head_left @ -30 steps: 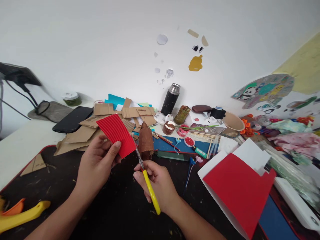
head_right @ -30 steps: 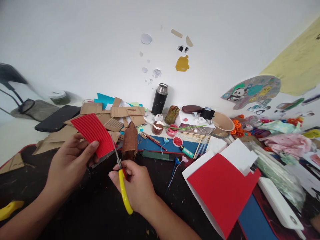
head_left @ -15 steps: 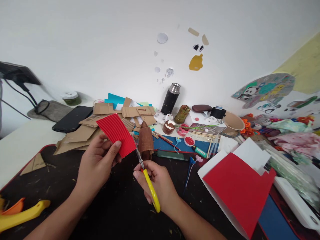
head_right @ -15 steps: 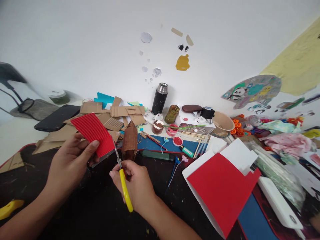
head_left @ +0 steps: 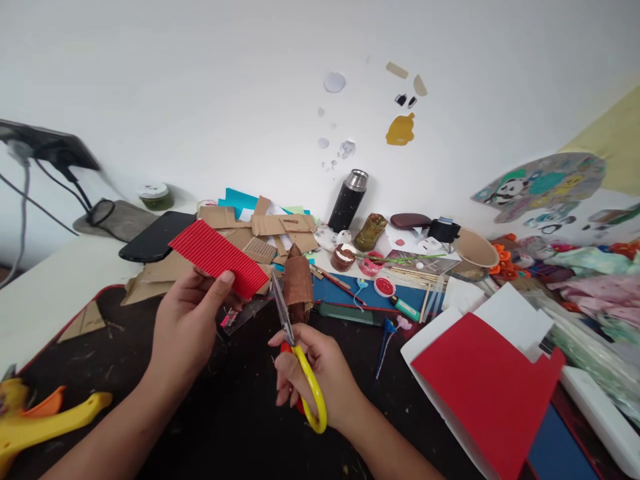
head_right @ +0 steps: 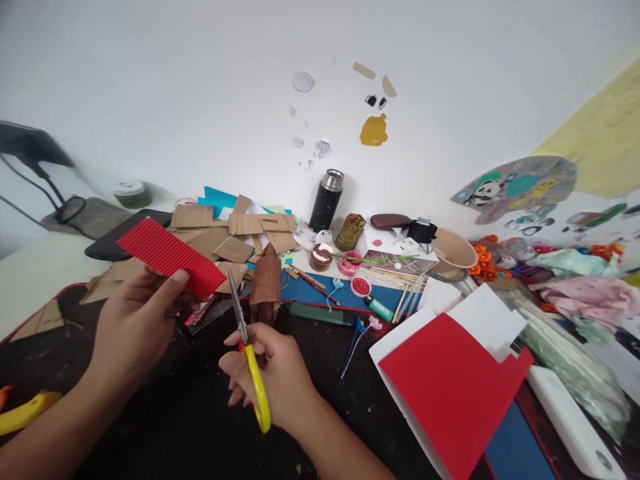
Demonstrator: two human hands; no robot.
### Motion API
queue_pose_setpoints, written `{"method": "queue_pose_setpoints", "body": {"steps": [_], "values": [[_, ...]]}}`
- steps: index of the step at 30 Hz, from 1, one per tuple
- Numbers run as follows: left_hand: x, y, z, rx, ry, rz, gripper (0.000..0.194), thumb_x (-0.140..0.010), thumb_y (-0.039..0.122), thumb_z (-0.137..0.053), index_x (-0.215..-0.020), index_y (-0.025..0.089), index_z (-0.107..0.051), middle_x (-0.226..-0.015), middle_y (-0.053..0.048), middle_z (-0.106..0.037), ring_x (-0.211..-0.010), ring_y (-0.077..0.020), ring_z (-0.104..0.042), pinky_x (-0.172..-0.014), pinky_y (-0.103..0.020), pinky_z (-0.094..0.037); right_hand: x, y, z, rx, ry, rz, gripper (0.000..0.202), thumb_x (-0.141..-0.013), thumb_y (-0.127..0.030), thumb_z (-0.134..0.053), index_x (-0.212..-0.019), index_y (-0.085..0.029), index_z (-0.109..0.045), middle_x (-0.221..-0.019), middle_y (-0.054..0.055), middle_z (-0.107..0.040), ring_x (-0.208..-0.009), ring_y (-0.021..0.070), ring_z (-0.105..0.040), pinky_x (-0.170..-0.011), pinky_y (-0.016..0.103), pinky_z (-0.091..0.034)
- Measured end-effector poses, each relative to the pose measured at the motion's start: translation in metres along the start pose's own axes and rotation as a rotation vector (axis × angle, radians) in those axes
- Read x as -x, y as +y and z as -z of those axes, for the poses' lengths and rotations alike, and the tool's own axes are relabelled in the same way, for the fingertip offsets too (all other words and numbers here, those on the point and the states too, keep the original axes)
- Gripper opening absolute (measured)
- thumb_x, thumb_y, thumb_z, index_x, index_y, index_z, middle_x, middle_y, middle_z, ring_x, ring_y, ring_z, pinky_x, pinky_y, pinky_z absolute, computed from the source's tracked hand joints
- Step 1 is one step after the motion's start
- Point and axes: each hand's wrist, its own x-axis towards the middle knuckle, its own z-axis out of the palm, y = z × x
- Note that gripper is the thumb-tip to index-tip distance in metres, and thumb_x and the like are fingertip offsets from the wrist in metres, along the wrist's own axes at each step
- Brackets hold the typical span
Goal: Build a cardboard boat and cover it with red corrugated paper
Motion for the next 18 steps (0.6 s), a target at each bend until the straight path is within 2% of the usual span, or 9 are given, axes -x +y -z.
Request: {"method": "queue_pose_setpoints", "body": {"steps": [3,6,9,14,16,18], "values": [[-0.002,0.003,-0.002,0.102,0.036,-0.006,0.020,-0.090,0.039,-0.088,-0.091,0.025,-0.074,-0.075,0.003,-0.072,-0.063,-0.0154,-0.063,-0.059,-0.029,-0.052,0.002,0.002,0.000,-0.011,-0.083,-0.006,0.076,-0.078,-0.081,-0.089,-0.119,-0.020,-0.068,-0.074,-0.002,-0.071,-0.063,0.0170,-0.074,-0.058,0.024,-0.055],[-0.004,0.009,-0.003,0.168,0.054,0.017,0.022,-0.086,0.036,-0.090,-0.088,0.024,-0.072,-0.072,0.004,-0.068,-0.059,-0.0131,-0.058,-0.056,-0.027,-0.048,0.004,0.008,0.001,-0.047,-0.174,-0.005,0.079,-0.072,-0.071,-0.100,-0.125,-0.021,-0.068,-0.083,0.001,-0.076,-0.076,0.0202,-0.079,-0.073,0.030,-0.061],[-0.008,0.014,-0.002,0.185,0.051,0.052,0.022,-0.085,0.036,-0.089,-0.084,0.023,-0.072,-0.066,0.004,-0.065,-0.057,-0.0125,-0.055,-0.054,-0.026,-0.047,0.005,0.012,0.003,-0.042,-0.273,-0.021,0.086,-0.069,-0.063,-0.104,-0.135,-0.023,-0.066,-0.095,0.005,-0.080,-0.085,0.0233,-0.082,-0.078,0.033,-0.063],[-0.017,0.018,0.005,0.213,0.041,0.065,0.026,-0.084,0.038,-0.089,-0.076,0.021,-0.071,-0.061,0.003,-0.061,-0.056,-0.0109,-0.052,-0.053,-0.024,-0.043,0.010,0.010,0.005,0.064,-0.360,-0.020,0.094,-0.069,-0.065,-0.104,-0.145,-0.025,-0.067,-0.113,0.011,-0.081,-0.104,0.0265,-0.081,-0.092,0.037,-0.064],[-0.020,0.016,0.009,0.218,0.021,0.073,0.026,-0.083,0.037,-0.089,-0.074,0.021,-0.070,-0.061,0.003,-0.060,-0.054,-0.0104,-0.051,-0.052,-0.023,-0.041,0.011,0.009,0.005,0.084,-0.374,-0.029,0.095,-0.067,-0.065,-0.104,-0.145,-0.025,-0.068,-0.114,0.011,-0.081,-0.105,0.0259,-0.081,-0.093,0.036,-0.063],[-0.022,0.013,0.011,0.212,-0.007,0.084,0.025,-0.081,0.036,-0.090,-0.075,0.021,-0.071,-0.061,0.003,-0.060,-0.053,-0.0104,-0.050,-0.050,-0.023,-0.038,0.011,0.009,0.003,0.053,-0.363,-0.056,0.092,-0.071,-0.071,-0.100,-0.143,-0.023,-0.068,-0.105,0.008,-0.079,-0.089,0.0213,-0.081,-0.080,0.030,-0.064]]}}
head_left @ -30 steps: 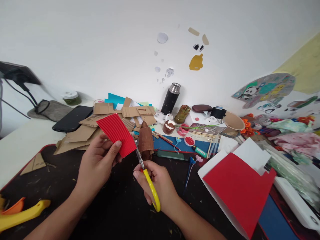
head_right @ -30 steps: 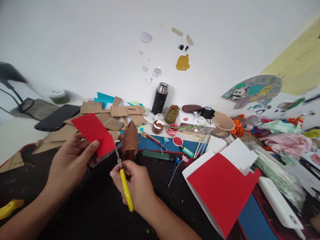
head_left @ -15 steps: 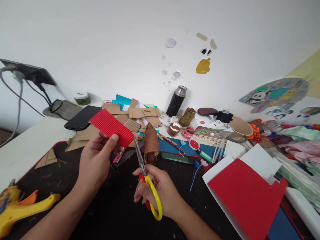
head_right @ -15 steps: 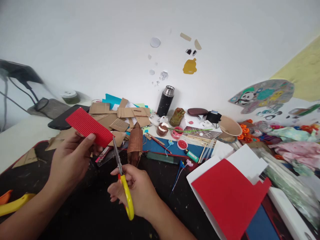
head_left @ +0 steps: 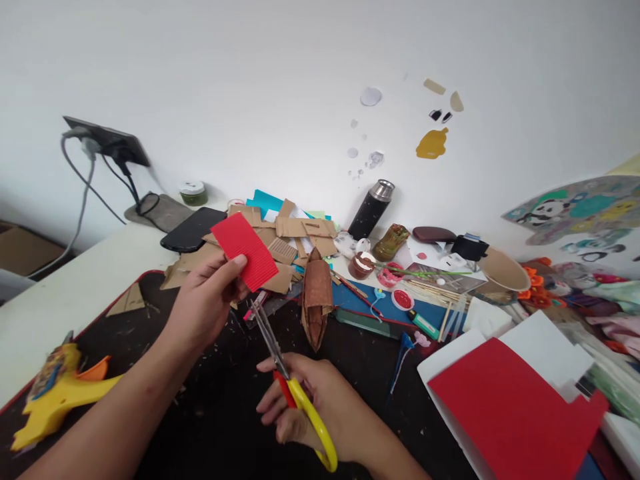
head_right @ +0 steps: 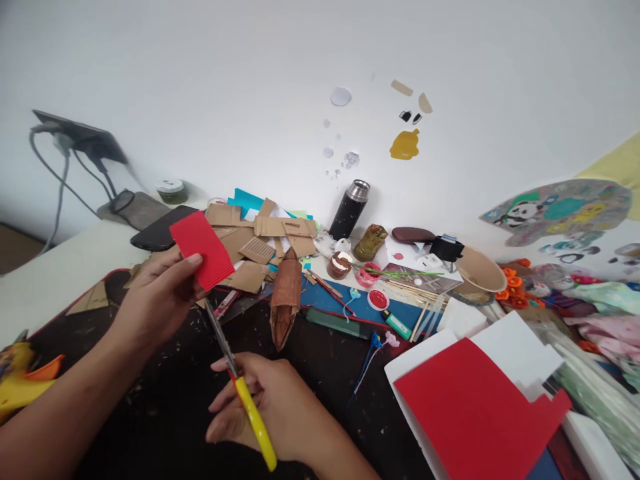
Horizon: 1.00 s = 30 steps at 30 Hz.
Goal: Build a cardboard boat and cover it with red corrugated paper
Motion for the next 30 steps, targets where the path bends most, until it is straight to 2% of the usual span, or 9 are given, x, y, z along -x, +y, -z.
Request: {"method": "queue_pose_setpoints", "body": {"steps": [3,6,17,25,30], "values": [[-0.001,-0.005,0.004,-0.030,-0.059,0.046,0.024,-0.079,0.038,-0.091,-0.078,0.020,-0.076,-0.062,0.002,-0.062,-0.053,-0.0120,-0.052,-0.049,-0.024,-0.039,-0.001,0.002,-0.002,-0.035,0.059,-0.011,0.087,-0.082,-0.083,-0.084,-0.139,-0.019,-0.070,-0.090,0.004,-0.074,-0.060,0.0125,-0.071,-0.055,0.020,-0.054],[0.000,-0.008,0.006,-0.065,-0.106,0.074,0.025,-0.079,0.042,-0.092,-0.081,0.020,-0.080,-0.062,0.001,-0.064,-0.053,-0.0131,-0.054,-0.051,-0.025,-0.042,-0.002,0.001,-0.003,0.014,0.110,-0.002,0.085,-0.087,-0.087,-0.076,-0.134,-0.017,-0.072,-0.082,0.002,-0.072,-0.050,0.0097,-0.064,-0.046,0.017,-0.046],[-0.001,-0.017,0.013,-0.175,-0.255,0.134,0.033,-0.079,0.051,-0.095,-0.087,0.021,-0.085,-0.070,-0.002,-0.074,-0.054,-0.0142,-0.061,-0.049,-0.024,-0.047,-0.003,-0.006,-0.010,0.092,0.200,-0.015,0.086,-0.085,-0.092,-0.073,-0.122,-0.014,-0.074,-0.068,-0.003,-0.062,-0.044,0.0080,-0.057,-0.041,0.016,-0.042],[0.001,-0.014,0.010,-0.106,-0.225,0.163,0.044,-0.074,0.052,-0.100,-0.103,0.022,-0.087,-0.085,-0.005,-0.082,-0.061,-0.0147,-0.066,-0.053,-0.023,-0.052,-0.004,-0.008,-0.010,0.117,0.214,-0.008,0.079,-0.086,-0.089,-0.075,-0.117,-0.016,-0.072,-0.066,-0.005,-0.058,-0.043,0.0084,-0.056,-0.041,0.017,-0.044],[0.001,-0.009,0.004,-0.060,-0.196,0.177,0.045,-0.068,0.050,-0.102,-0.098,0.020,-0.086,-0.080,-0.004,-0.078,-0.059,-0.0136,-0.063,-0.050,-0.022,-0.050,-0.004,-0.009,-0.010,0.129,0.218,-0.016,0.076,-0.087,-0.087,-0.076,-0.114,-0.016,-0.072,-0.064,-0.006,-0.058,-0.042,0.0081,-0.054,-0.040,0.017,-0.042]]}}
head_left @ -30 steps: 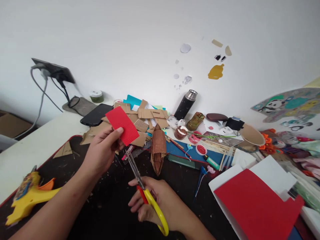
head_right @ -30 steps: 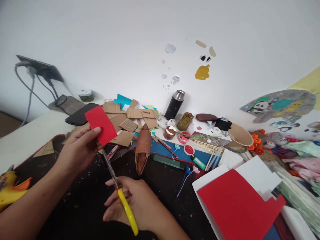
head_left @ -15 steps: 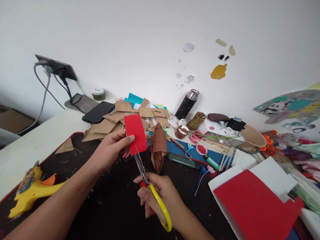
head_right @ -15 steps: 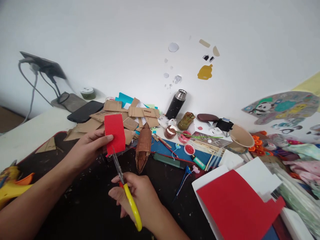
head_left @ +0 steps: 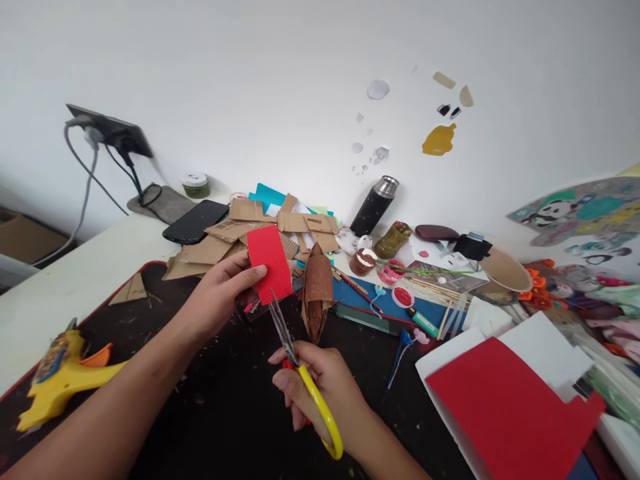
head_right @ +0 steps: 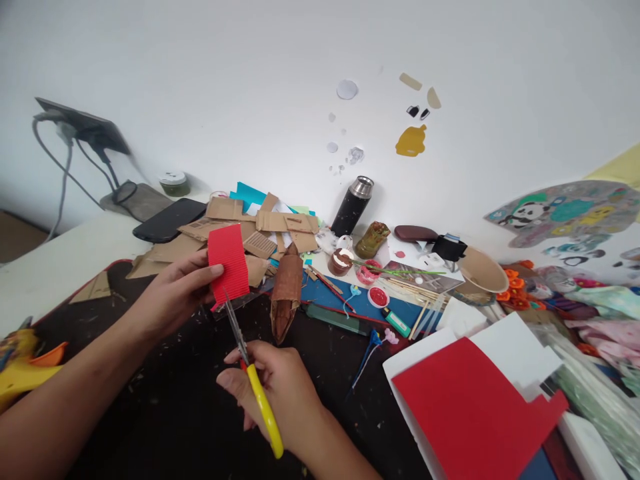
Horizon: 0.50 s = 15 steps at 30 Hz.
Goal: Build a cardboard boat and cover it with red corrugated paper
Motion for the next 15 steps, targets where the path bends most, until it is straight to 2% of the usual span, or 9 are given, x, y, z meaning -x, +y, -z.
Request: {"method": "queue_pose_setpoints", "body": {"steps": [8,15], "values": [[-0.0004,0.0028,-0.0033,0.020,-0.011,0.007,0.044,-0.065,0.049,-0.103,-0.093,0.021,-0.086,-0.077,-0.002,-0.075,-0.057,-0.0114,-0.059,-0.048,-0.020,-0.046,-0.0005,0.0000,-0.0003,0.025,0.017,-0.006,0.071,-0.088,-0.084,-0.077,-0.108,-0.016,-0.072,-0.061,-0.006,-0.057,-0.040,0.0078,-0.052,-0.037,0.015,-0.039],[0.0000,0.0001,-0.0004,-0.014,-0.062,0.002,0.036,-0.073,0.048,-0.098,-0.092,0.021,-0.085,-0.073,-0.002,-0.073,-0.053,-0.0107,-0.054,-0.045,-0.020,-0.041,-0.0001,0.0019,-0.0007,0.029,0.018,-0.034,0.068,-0.088,-0.082,-0.078,-0.105,-0.017,-0.074,-0.058,-0.007,-0.055,-0.038,0.0082,-0.050,-0.035,0.016,-0.038]]}}
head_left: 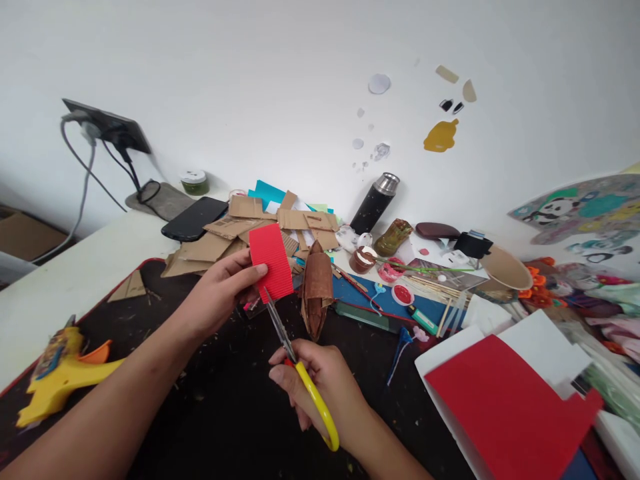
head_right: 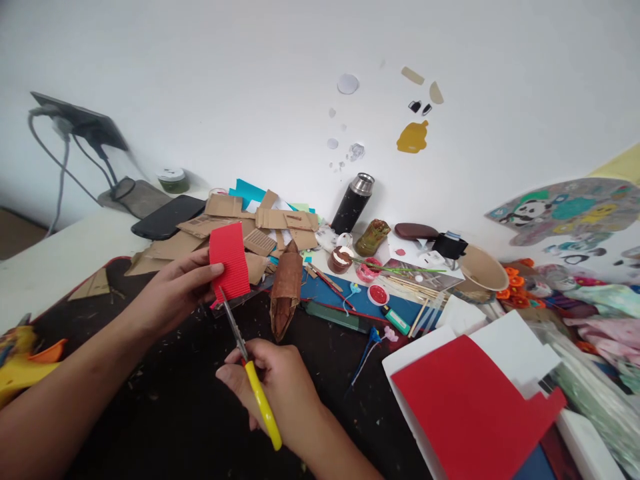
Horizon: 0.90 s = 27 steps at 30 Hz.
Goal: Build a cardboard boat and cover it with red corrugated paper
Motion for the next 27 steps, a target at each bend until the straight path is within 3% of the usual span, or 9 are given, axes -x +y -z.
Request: {"method": "queue_pose_setpoints", "body": {"steps": [4,10,14,23,27], "values": [[0.0000,0.0011,-0.0002,-0.006,-0.007,0.008,0.035,-0.073,0.049,-0.098,-0.088,0.020,-0.083,-0.069,-0.001,-0.069,-0.053,-0.0110,-0.052,-0.045,-0.021,-0.041,-0.0004,0.0022,0.0011,0.008,0.007,0.003,0.065,-0.091,-0.080,-0.077,-0.106,-0.017,-0.074,-0.059,-0.007,-0.056,-0.039,0.0083,-0.051,-0.036,0.016,-0.038],[0.0001,0.0044,-0.0021,0.047,0.074,-0.013,0.036,-0.074,0.048,-0.097,-0.089,0.019,-0.081,-0.070,0.000,-0.067,-0.056,-0.0122,-0.055,-0.049,-0.021,-0.044,-0.0007,0.0062,0.0009,0.019,0.011,0.009,0.064,-0.091,-0.079,-0.078,-0.106,-0.017,-0.075,-0.061,-0.007,-0.057,-0.039,0.0078,-0.050,-0.036,0.017,-0.038],[-0.0005,0.0048,-0.0015,0.046,0.083,-0.036,0.035,-0.075,0.046,-0.097,-0.077,0.020,-0.074,-0.064,0.002,-0.061,-0.051,-0.0107,-0.051,-0.047,-0.021,-0.041,-0.0006,0.0049,0.0002,0.031,0.012,-0.004,0.062,-0.089,-0.076,-0.082,-0.107,-0.017,-0.075,-0.061,-0.007,-0.057,-0.039,0.0079,-0.051,-0.036,0.017,-0.037],[-0.0016,0.0030,-0.0017,0.041,0.083,-0.007,0.031,-0.072,0.041,-0.095,-0.076,0.020,-0.073,-0.063,0.002,-0.064,-0.049,-0.0122,-0.052,-0.045,-0.024,-0.041,-0.0004,0.0037,-0.0006,-0.065,-0.047,0.000,0.068,-0.080,-0.071,-0.093,-0.117,-0.017,-0.075,-0.068,-0.006,-0.061,-0.047,0.0094,-0.059,-0.043,0.017,-0.046],[-0.0047,0.0027,0.0000,0.115,0.159,-0.007,0.025,-0.073,0.036,-0.092,-0.083,0.019,-0.076,-0.069,0.000,-0.069,-0.054,-0.0133,-0.057,-0.047,-0.023,-0.044,0.0001,0.0095,-0.0004,-0.072,-0.083,0.008,0.072,-0.076,-0.069,-0.097,-0.121,-0.017,-0.075,-0.069,-0.006,-0.062,-0.049,0.0097,-0.059,-0.047,0.019,-0.049]]}}
